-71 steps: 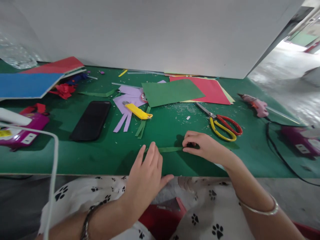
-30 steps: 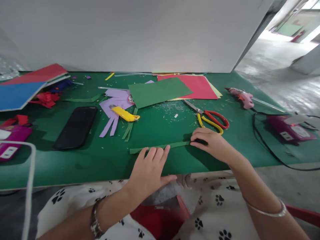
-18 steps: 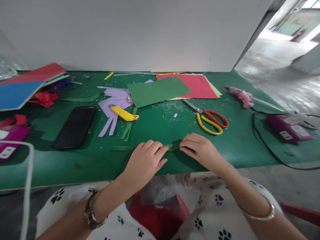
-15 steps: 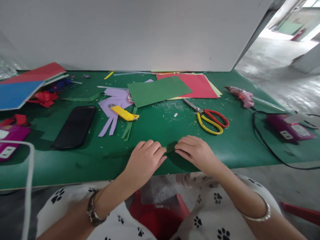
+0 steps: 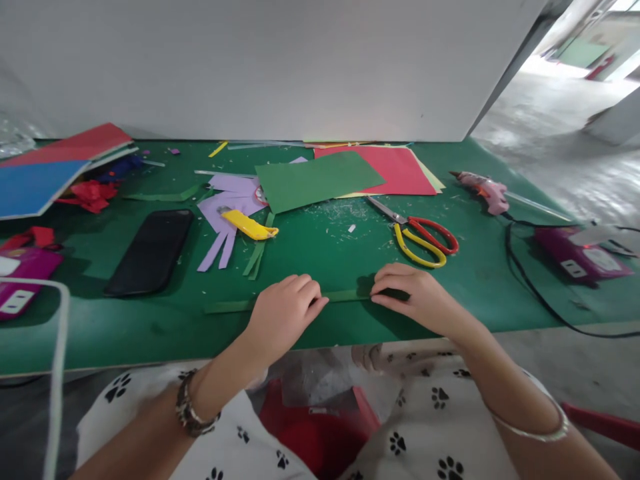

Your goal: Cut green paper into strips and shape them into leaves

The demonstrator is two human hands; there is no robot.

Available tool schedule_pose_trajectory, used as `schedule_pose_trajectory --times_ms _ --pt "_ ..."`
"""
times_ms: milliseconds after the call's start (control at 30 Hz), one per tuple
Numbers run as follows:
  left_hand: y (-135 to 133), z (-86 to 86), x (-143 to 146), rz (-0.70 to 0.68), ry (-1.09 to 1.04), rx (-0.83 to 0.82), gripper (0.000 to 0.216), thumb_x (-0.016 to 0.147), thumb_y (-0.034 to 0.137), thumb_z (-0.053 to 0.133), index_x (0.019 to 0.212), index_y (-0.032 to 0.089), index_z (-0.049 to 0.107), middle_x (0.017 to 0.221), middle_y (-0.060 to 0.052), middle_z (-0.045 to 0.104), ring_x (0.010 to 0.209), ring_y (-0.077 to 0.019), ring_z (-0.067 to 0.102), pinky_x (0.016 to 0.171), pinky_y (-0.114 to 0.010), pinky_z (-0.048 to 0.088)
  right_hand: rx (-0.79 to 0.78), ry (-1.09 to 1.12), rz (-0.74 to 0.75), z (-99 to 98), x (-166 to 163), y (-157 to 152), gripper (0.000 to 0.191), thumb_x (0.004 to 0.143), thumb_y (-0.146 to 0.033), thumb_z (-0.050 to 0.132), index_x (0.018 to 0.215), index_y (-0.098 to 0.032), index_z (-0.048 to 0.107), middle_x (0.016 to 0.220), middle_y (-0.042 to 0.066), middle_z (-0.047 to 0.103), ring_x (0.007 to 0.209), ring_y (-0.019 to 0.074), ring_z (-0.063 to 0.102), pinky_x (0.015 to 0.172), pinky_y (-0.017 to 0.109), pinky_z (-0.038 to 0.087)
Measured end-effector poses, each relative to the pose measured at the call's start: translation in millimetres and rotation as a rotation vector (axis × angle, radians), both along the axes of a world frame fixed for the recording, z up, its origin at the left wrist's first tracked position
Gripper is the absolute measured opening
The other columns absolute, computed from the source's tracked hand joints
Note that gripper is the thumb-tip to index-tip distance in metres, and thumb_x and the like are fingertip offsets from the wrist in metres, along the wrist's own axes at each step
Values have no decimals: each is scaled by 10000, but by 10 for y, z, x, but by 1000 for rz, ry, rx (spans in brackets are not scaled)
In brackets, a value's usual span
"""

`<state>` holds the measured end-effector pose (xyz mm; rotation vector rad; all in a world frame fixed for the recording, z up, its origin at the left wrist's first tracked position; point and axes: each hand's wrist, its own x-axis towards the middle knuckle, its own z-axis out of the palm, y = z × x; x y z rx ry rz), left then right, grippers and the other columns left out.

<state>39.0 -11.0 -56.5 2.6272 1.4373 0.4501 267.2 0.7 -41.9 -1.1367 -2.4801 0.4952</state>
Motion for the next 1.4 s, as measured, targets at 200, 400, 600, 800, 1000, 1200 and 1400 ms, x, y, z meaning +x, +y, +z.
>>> schedule_pose_trajectory --times_ms 200,400,600,800,1000,1200,1400 --pt "14 23 24 91 -51 -73 222 801 253 468 597 169 485 605 35 524 562 -83 469 453 -188 260 -40 -22 -34 15 39 15 173 814 -234 461 721 -184 597 781 48 590 722 132 547 669 264 441" --pt "7 24 36 123 -30 -69 225 795 264 480 591 171 478 597 35 518 563 -87 463 442 -192 236 -85 -58 -114 33 22 38 185 808 -259 470 672 -180 566 714 32 558 679 131 524 612 253 419" --pt "11 19 44 141 -15 -85 225 798 265 481 594 170 467 603 36 516 557 -84 457 439 -195 228 -41 -97 -159 5 3 43 178 794 -236 479 630 -176 514 661 23 519 645 133 499 573 248 393" --pt "7 14 52 141 12 -74 222 800 273 475 602 173 465 594 35 507 550 -84 456 435 -201 228 23 -36 -193 -65 5 1 179 787 -234 484 616 -182 492 658 29 513 643 140 485 587 264 402" --pt "2 10 59 136 22 -35 216 800 256 476 601 172 464 589 32 516 549 -86 457 429 -202 219 41 -24 -249 -108 15 -24 203 789 -256 495 599 -187 471 656 26 508 637 144 473 587 276 395" --pt "14 16 72 153 49 -56 206 795 253 484 608 170 470 593 29 522 541 -87 460 428 -197 218 36 -56 -255 -93 7 -24 201 800 -241 483 609 -180 476 654 25 509 644 148 478 592 278 389" --pt "15 37 66 131 92 -49 201 806 262 469 629 169 485 614 24 538 571 -100 497 439 -208 254 78 -121 -274 -94 -13 -32 200 796 -249 495 611 -173 496 665 34 529 656 156 487 607 286 391"
